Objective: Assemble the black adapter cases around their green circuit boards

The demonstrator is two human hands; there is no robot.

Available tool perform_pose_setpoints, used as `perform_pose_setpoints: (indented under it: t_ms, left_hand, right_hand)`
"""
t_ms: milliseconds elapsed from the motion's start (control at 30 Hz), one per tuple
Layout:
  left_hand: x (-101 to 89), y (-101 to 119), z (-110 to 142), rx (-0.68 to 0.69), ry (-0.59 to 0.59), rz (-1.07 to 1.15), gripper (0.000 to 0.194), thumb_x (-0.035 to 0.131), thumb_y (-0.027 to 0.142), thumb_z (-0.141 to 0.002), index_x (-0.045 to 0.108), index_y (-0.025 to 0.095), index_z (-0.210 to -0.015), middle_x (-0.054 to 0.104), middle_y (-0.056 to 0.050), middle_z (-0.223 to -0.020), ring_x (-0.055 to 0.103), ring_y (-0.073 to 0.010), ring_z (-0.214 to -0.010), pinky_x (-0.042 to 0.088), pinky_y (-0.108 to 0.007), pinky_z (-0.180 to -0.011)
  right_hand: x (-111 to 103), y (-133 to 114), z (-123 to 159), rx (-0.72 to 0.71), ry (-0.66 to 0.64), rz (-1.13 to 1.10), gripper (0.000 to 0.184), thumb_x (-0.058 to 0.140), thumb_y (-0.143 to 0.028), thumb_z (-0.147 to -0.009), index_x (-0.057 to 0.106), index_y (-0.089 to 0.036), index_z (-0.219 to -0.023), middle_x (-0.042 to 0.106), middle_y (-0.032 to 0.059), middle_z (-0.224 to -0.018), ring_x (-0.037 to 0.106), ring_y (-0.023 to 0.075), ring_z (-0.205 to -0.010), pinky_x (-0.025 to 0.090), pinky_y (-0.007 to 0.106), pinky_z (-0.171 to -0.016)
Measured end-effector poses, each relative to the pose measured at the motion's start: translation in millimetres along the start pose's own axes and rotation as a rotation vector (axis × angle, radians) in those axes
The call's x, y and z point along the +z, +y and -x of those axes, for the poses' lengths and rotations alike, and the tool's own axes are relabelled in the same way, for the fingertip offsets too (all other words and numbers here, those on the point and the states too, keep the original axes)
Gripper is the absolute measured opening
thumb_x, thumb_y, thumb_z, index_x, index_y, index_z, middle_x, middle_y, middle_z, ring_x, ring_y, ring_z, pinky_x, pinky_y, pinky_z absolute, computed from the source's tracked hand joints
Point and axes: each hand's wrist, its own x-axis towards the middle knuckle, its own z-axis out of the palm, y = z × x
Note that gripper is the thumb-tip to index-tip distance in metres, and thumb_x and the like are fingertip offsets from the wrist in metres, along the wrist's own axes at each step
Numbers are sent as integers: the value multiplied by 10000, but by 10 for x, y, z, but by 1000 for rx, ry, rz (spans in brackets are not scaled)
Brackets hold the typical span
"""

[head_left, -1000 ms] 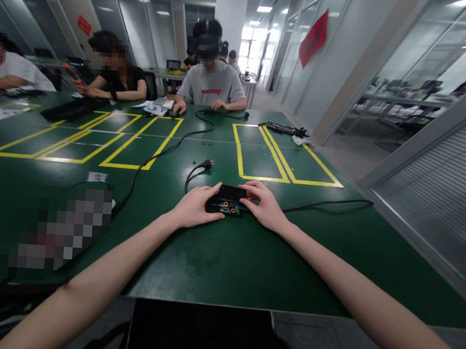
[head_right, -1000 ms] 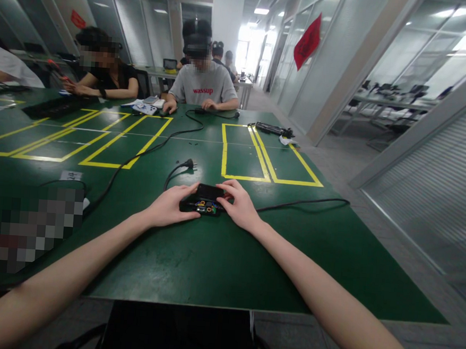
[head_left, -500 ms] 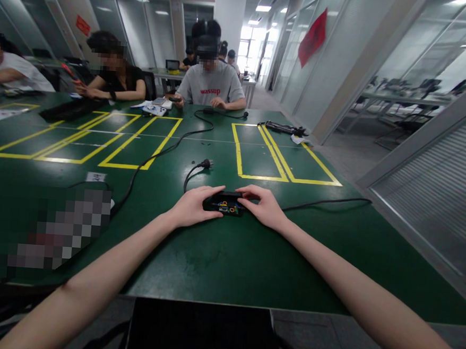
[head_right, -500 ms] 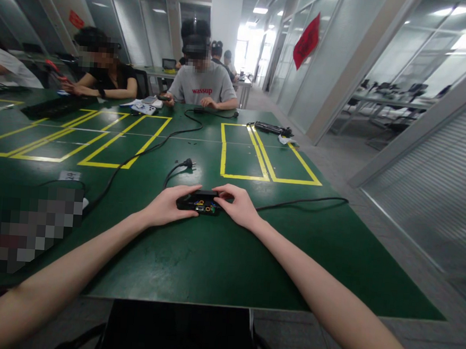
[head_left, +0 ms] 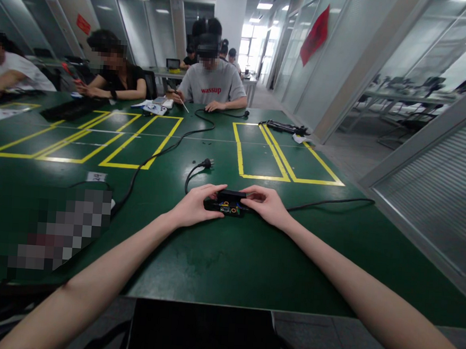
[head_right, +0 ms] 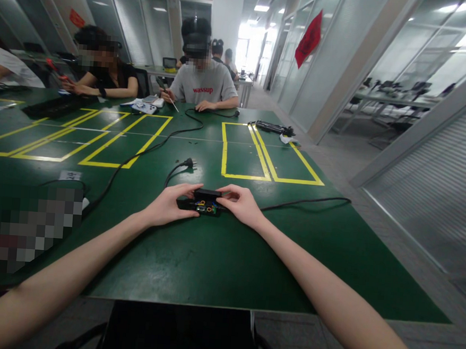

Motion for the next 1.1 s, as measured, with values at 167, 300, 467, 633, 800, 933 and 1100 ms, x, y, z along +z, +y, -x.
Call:
perform_pose_setpoints:
  t_ms: [167,300,467,633,800,933,1100]
  left_hand:
    - [3,16,-4,-4,-7,25,670,842,320,-795,594,203,-1405,698,-102,-1214,708,-214,-952,601,-404,-916]
    - [-1,35,-6,6,-4,38,604,859,299,-779,633,183,-1327,702,-85,-1170,700,-198,-925,597,-372,-895]
    - [-12,59,-14,11,7,23,601,869,276,-763,637,187,-1310,695,-83,-1186,685,-187,-895,590,-368,-881]
    - [-5,55,-20,23,2,21,560,860,268,-769,648,184,-1280,698,-82,-1183,682,-189,-915,583,-361,-883]
    - [-15,89,-25,24,-17,34,390,826,276,-809,683,174,-1157,706,-76,-1126,674,-193,-944,575,-345,-872]
    - [-25,119,-34,37,-26,24,299,802,289,-834,694,174,-1089,702,-70,-1077,662,-193,-933,565,-343,-856]
    - [-3,102,-45,51,-8,2,234,810,258,-812,697,179,-1001,688,-61,-1068,652,-183,-892,562,-335,-832]
  right_hand:
    - [-19,-17,6,15,-44,-15,279,769,-354,-789,774,-182,-1009,765,38,-817,724,199,-731,615,350,-708]
    - [-24,-27,13,1,-65,-63,271,789,-347,-757,770,-187,-975,743,25,-829,716,192,-784,610,349,-769]
    - [-18,-24,16,2,-67,-97,251,793,-346,-758,756,-197,-957,747,31,-861,715,197,-806,607,363,-791]
    - [-21,-19,22,-41,-83,-88,227,795,-346,-773,744,-200,-941,744,40,-907,715,196,-806,610,377,-798]
    - [-54,-63,36,-149,-125,-40,214,799,-352,-792,748,-198,-931,709,51,-1000,689,174,-799,605,376,-812]
    - [-85,-132,56,-240,-150,76,205,785,-348,-825,758,-205,-969,663,35,-916,664,192,-826,580,373,-800]
    - [-103,-161,70,-336,-167,216,150,748,-330,-873,748,-205,-956,644,35,-888,631,198,-832,534,370,-797]
